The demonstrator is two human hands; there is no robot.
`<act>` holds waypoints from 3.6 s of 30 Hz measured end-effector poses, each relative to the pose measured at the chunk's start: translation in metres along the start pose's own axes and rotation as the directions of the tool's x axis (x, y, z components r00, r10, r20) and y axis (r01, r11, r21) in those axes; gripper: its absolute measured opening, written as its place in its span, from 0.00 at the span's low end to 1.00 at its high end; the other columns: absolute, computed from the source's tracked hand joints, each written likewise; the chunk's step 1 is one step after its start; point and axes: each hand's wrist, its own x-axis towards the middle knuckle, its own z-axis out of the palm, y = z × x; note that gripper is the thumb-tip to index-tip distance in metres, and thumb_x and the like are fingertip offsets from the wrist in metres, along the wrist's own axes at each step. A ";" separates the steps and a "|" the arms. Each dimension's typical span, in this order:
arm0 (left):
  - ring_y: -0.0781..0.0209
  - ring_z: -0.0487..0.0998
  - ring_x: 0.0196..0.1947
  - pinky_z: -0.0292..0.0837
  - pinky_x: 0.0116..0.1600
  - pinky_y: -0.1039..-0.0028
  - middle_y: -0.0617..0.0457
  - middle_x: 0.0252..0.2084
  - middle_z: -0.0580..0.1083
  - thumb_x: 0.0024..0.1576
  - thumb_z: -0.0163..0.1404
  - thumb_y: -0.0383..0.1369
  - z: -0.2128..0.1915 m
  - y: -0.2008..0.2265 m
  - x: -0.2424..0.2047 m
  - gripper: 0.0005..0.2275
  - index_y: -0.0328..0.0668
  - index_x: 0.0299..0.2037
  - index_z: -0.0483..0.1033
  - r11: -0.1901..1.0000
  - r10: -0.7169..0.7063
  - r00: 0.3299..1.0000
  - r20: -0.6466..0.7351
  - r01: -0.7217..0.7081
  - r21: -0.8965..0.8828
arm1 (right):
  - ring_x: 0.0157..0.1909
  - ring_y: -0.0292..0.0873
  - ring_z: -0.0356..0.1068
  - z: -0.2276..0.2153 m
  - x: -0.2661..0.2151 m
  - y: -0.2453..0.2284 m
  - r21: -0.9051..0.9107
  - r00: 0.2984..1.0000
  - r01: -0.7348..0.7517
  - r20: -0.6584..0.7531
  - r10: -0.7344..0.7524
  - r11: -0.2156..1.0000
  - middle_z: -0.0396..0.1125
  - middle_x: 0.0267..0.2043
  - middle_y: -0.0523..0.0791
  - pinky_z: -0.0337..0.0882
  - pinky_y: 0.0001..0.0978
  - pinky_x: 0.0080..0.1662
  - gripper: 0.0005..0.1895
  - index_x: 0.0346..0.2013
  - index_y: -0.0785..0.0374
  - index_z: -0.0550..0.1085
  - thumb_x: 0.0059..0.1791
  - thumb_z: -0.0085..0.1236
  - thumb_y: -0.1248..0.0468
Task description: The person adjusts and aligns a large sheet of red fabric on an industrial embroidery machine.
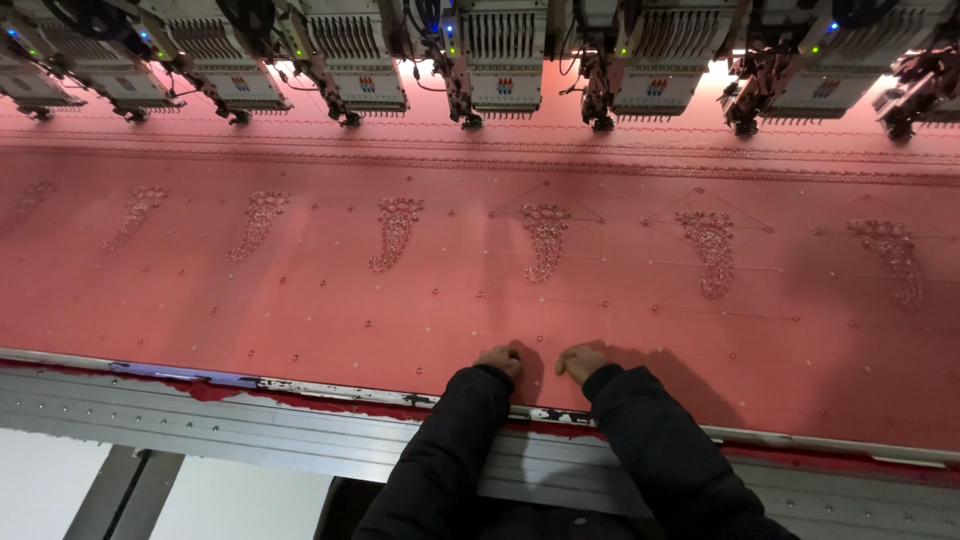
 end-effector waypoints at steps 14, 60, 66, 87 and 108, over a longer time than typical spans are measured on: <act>0.40 0.75 0.62 0.69 0.68 0.53 0.46 0.58 0.78 0.53 0.46 0.39 -0.020 0.129 -0.088 0.20 0.47 0.54 0.81 0.914 0.378 0.889 0.259 -0.402 0.047 | 0.47 0.45 0.74 -0.032 -0.037 0.031 0.144 0.996 -0.089 0.034 0.085 0.986 0.73 0.37 0.49 0.70 0.39 0.54 0.20 0.30 0.56 0.82 0.49 0.39 0.57; 0.50 0.82 0.51 0.77 0.54 0.61 0.51 0.46 0.80 0.57 0.54 0.42 -0.065 0.062 -0.018 0.12 0.51 0.47 0.82 0.919 0.179 0.979 0.102 -0.203 0.339 | 0.43 0.40 0.76 -0.020 0.034 -0.012 -0.341 0.958 0.270 0.006 -0.285 0.901 0.77 0.36 0.37 0.72 0.31 0.45 0.10 0.32 0.48 0.79 0.48 0.50 0.53; 0.56 0.83 0.46 0.79 0.50 0.68 0.58 0.41 0.81 0.52 0.54 0.43 0.015 0.043 -0.009 0.10 0.58 0.40 0.85 0.967 0.147 0.979 0.142 -0.173 0.188 | 0.46 0.33 0.76 0.023 -0.003 0.047 -0.306 0.965 0.082 -0.212 -0.152 0.948 0.75 0.33 0.26 0.58 0.37 0.70 0.15 0.24 0.33 0.78 0.46 0.41 0.53; 0.46 0.63 0.74 0.49 0.79 0.67 0.45 0.73 0.66 0.59 0.40 0.47 -0.044 0.172 0.025 0.32 0.36 0.72 0.65 0.767 0.296 0.857 0.422 -0.477 0.430 | 0.17 0.40 0.56 -0.089 0.053 0.045 0.831 0.946 -0.181 -0.001 0.326 0.527 0.59 0.17 0.49 0.56 0.33 0.18 0.08 0.25 0.69 0.71 0.44 0.62 0.69; 0.57 0.67 0.47 0.68 0.56 0.63 0.63 0.49 0.66 0.58 0.49 0.41 0.053 0.165 0.155 0.09 0.60 0.46 0.64 0.867 0.367 0.893 0.260 -0.430 0.253 | 0.32 0.51 0.71 -0.128 0.030 -0.006 0.897 0.896 -0.321 0.185 0.403 0.304 0.66 0.27 0.50 0.78 0.57 0.39 0.07 0.46 0.67 0.68 0.54 0.49 0.69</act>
